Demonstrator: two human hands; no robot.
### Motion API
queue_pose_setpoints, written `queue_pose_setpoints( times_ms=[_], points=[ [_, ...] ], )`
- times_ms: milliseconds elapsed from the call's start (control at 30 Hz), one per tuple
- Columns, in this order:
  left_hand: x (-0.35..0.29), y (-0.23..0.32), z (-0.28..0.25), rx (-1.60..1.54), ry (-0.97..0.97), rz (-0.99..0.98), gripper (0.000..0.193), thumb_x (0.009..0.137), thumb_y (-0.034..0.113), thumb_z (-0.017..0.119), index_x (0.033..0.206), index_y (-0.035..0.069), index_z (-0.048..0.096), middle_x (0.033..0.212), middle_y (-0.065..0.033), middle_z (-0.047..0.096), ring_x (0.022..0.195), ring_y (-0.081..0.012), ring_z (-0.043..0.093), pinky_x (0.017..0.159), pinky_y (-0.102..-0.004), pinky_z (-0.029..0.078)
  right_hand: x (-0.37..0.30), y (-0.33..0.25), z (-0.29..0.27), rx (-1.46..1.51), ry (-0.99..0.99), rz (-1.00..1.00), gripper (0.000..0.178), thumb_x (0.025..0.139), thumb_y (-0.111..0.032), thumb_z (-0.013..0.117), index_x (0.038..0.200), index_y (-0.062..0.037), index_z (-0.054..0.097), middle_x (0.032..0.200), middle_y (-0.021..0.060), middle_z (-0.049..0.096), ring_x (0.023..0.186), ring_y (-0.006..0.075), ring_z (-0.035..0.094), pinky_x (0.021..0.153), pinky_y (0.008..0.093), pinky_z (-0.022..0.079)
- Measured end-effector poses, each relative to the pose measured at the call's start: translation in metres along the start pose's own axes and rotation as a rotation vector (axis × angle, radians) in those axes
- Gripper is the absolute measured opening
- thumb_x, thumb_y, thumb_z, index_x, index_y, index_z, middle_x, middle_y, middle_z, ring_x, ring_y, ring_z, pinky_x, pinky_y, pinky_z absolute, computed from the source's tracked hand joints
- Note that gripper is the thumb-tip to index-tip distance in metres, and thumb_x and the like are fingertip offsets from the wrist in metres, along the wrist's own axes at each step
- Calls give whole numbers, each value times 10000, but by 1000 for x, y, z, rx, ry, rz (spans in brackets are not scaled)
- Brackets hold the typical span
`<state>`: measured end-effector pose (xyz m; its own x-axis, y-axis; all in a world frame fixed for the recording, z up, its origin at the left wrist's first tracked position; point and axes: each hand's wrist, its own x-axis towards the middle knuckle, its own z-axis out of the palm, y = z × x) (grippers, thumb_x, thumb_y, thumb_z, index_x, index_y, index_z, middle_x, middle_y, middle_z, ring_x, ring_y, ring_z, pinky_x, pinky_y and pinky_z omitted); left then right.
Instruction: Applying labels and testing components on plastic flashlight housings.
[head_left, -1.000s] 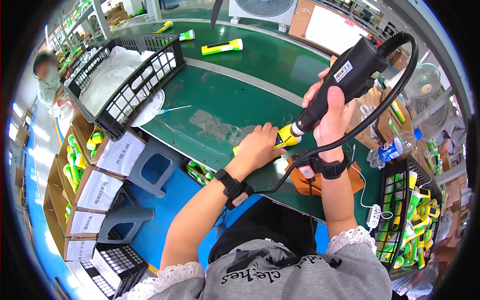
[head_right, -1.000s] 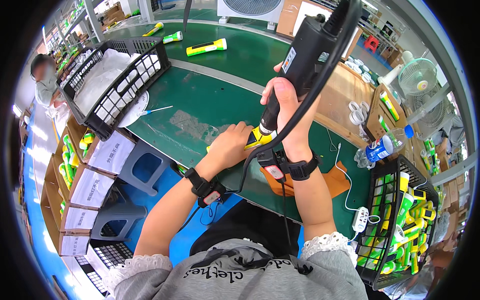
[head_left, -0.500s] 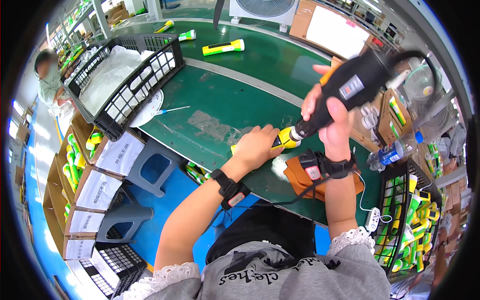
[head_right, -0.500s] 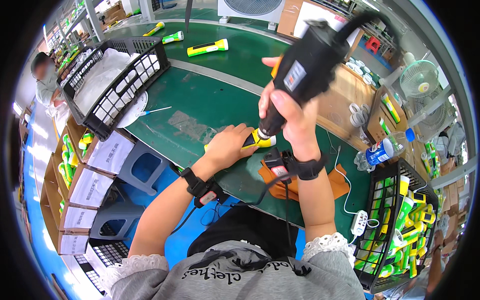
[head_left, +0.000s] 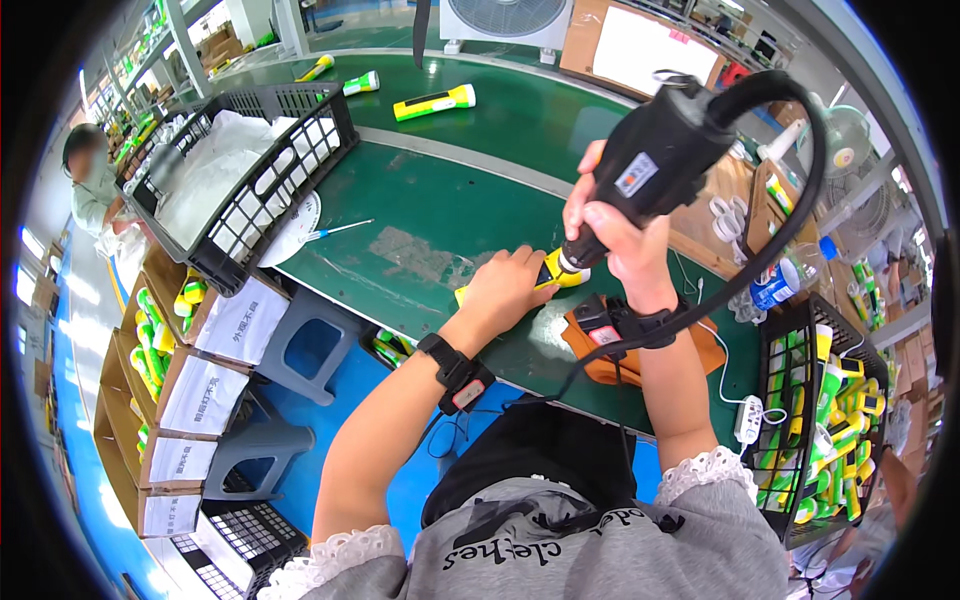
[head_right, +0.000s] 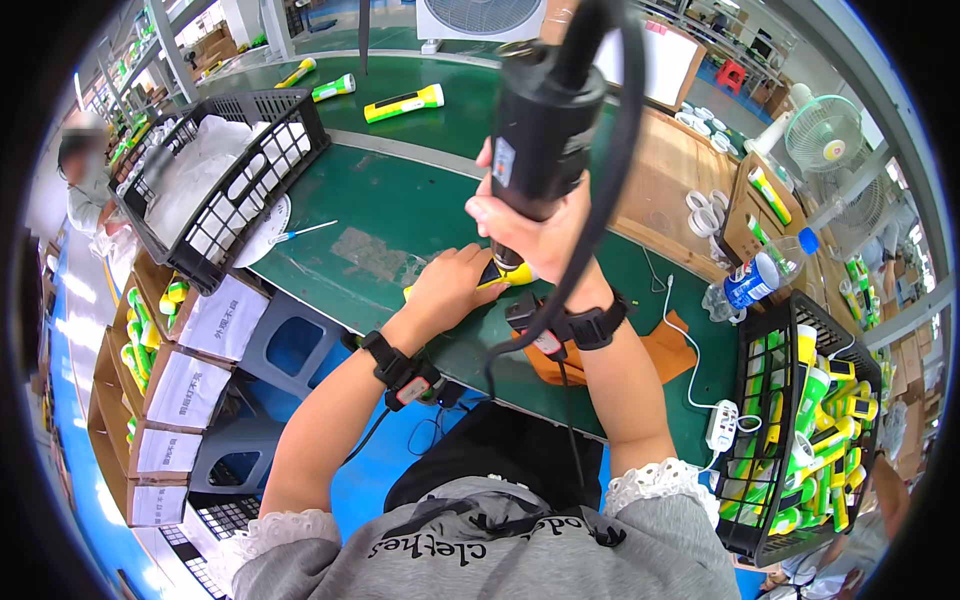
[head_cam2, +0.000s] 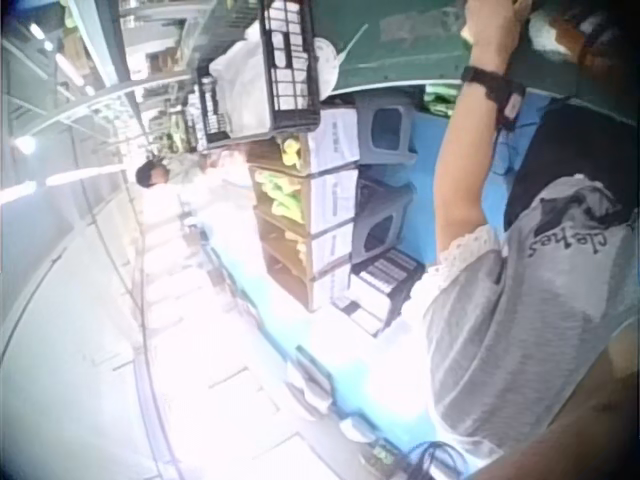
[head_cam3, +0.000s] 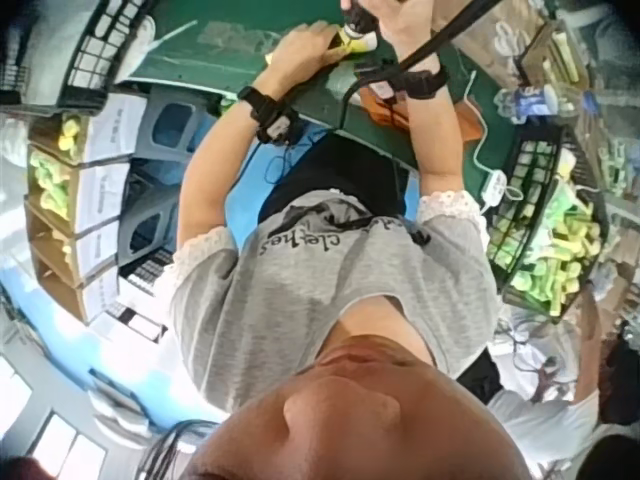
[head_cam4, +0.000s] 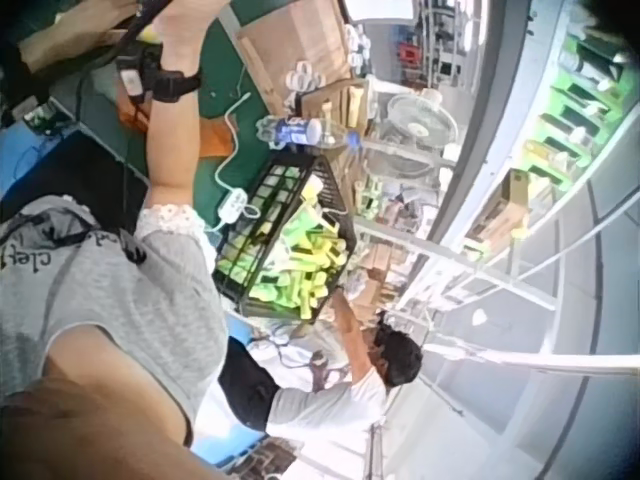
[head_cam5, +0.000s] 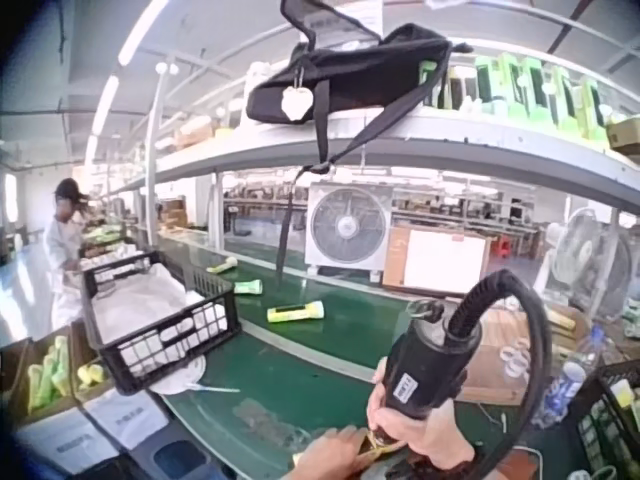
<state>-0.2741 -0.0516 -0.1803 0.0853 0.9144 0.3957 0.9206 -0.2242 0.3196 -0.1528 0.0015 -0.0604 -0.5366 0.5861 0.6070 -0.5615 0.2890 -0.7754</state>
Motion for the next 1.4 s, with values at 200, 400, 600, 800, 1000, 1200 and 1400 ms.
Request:
queue_pose_setpoints(
  times_ms=[200,400,600,800,1000,1200,1400],
  points=[
    [2,5,5,49,3,6,396,731,332,628,952,28,503,895,-121,533,797,-292,547,658,-390,479,4,-6,9,-37,-48,52,350,669,-16,664,994,21,537,682,21,544,572,79,521,494,210,423],
    [-6,-11,-12,123,-73,-98,393,785,332,577,982,23,436,870,-155,544,793,-322,571,638,-422,478,13,-60,4,-229,-408,-411,575,704,-161,693,1174,16,413,772,33,545,698,112,533,618,230,461],
    [-52,-16,-102,-624,299,-651,311,886,268,414,1051,5,392,921,-180,557,721,-286,571,644,-353,462,5,-39,-18,-1045,-880,-75,674,637,5,649,1249,-191,445,849,95,567,808,254,528,791,357,435],
    [-87,5,-126,-895,433,-484,320,871,118,423,1171,17,378,959,-77,549,744,-134,522,666,-258,437,3,52,-40,-1234,-1059,34,700,665,103,545,1262,-231,399,858,82,578,872,266,544,908,424,385],
    [-77,33,-133,-630,416,-488,496,817,126,555,1231,-11,317,937,-132,574,796,-181,565,716,-309,450,7,87,-45,-1387,-1150,-57,609,722,74,471,1243,-235,411,903,55,575,904,241,539,989,436,323],
    [-57,38,-101,-999,373,-456,610,768,83,631,1268,1,291,1026,-93,517,899,-143,520,780,-264,432,-3,105,-52,-1346,-1039,-177,477,769,7,440,1204,-190,448,937,72,557,881,246,547,925,404,366],
    [-38,53,-87,-1064,292,-421,574,752,19,627,1233,20,314,1012,-78,514,867,-142,541,759,-270,452,-3,75,-68,-1315,-834,-85,505,749,16,468,1231,-133,429,1001,134,529,957,295,525,872,379,405]
  ],
)
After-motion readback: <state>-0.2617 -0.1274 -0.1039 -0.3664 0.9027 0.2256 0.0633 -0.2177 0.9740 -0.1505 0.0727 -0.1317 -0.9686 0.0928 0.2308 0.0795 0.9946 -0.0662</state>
